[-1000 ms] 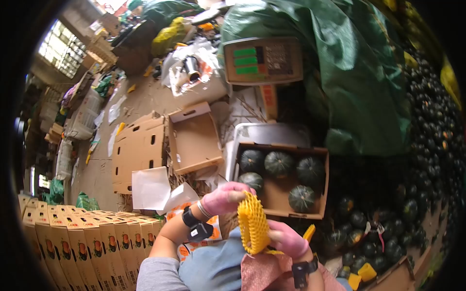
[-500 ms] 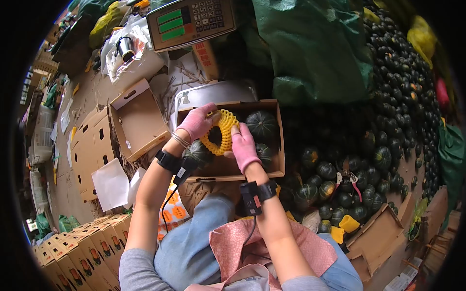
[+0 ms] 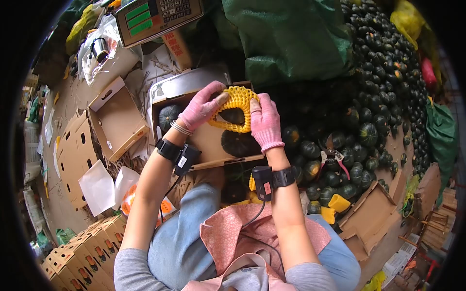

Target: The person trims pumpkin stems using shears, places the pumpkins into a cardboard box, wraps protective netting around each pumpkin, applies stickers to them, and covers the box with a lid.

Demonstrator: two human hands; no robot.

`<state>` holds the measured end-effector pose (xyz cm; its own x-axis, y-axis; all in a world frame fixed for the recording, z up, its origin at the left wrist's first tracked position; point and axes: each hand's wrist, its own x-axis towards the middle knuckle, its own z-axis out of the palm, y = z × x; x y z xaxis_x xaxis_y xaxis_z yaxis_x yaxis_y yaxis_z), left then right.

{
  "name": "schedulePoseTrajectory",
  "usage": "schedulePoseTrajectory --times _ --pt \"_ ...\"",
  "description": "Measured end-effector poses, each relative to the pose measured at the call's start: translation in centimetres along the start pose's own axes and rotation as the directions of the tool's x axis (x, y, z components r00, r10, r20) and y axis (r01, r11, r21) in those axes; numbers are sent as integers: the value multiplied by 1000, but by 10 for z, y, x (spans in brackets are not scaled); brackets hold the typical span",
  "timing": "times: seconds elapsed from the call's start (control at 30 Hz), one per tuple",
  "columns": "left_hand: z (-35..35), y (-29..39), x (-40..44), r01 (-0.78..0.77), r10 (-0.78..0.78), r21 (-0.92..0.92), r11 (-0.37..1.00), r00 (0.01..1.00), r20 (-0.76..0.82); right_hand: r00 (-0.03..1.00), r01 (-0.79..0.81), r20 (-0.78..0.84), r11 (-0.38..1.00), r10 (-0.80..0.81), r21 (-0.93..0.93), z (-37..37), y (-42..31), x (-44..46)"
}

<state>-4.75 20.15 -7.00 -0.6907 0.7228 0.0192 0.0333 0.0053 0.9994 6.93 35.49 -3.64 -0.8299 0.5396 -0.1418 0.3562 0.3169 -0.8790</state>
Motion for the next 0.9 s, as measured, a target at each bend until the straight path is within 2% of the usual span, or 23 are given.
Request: schedulePoseTrajectory --times 0.07,0.17,0.2,0.3,0.33,0.43,0.5,0.57,0.63,0.67,0.7,0.73,0.83,0.9 --pt "9 7 6 7 -3 85 996 999 -48 990 143 -9 989 -143 32 -5 9 15" --pt "13 2 6 -22 38 108 994 987 -154 956 285 -103 953 -275 102 3 32 31" --pt "14 0 5 -30 53 114 993 979 -196 950 290 -153 950 -272 117 6 32 32" --pt "15 -19 6 11 -53 -142 990 953 -298 955 253 -218 940 -204 230 13 36 38" --pt "15 -26 5 51 -120 -226 973 945 -305 975 173 -196 920 -108 351 15 35 38" --pt "13 -33 7 151 -309 -462 874 906 -288 986 107 -160 910 -46 401 14 39 43" --pt "16 -24 5 207 -234 -109 972 866 -441 987 58 -160 927 2 370 14 45 47" --pt "25 2 -4 294 -81 268 917 798 -597 984 45 -177 938 18 344 15 45 47" --pt "33 13 -21 14 93 213 977 872 -480 976 68 -215 927 15 370 20 46 43" --pt "38 17 -28 17 166 457 890 920 -356 973 96 -229 945 -23 313 20 43 42" --pt "42 28 -34 -3 197 667 745 956 -215 971 114 -235 960 -53 255 20 38 38" --pt "44 24 -34 53 100 682 729 978 -183 971 103 -231 973 -54 205 21 33 35" --pt "36 17 -32 30 89 605 795 982 -165 993 -40 -105 988 56 148 18 29 39" --pt "36 11 -29 8 112 623 782 982 -153 977 11 -210 992 -37 -124 15 16 36"
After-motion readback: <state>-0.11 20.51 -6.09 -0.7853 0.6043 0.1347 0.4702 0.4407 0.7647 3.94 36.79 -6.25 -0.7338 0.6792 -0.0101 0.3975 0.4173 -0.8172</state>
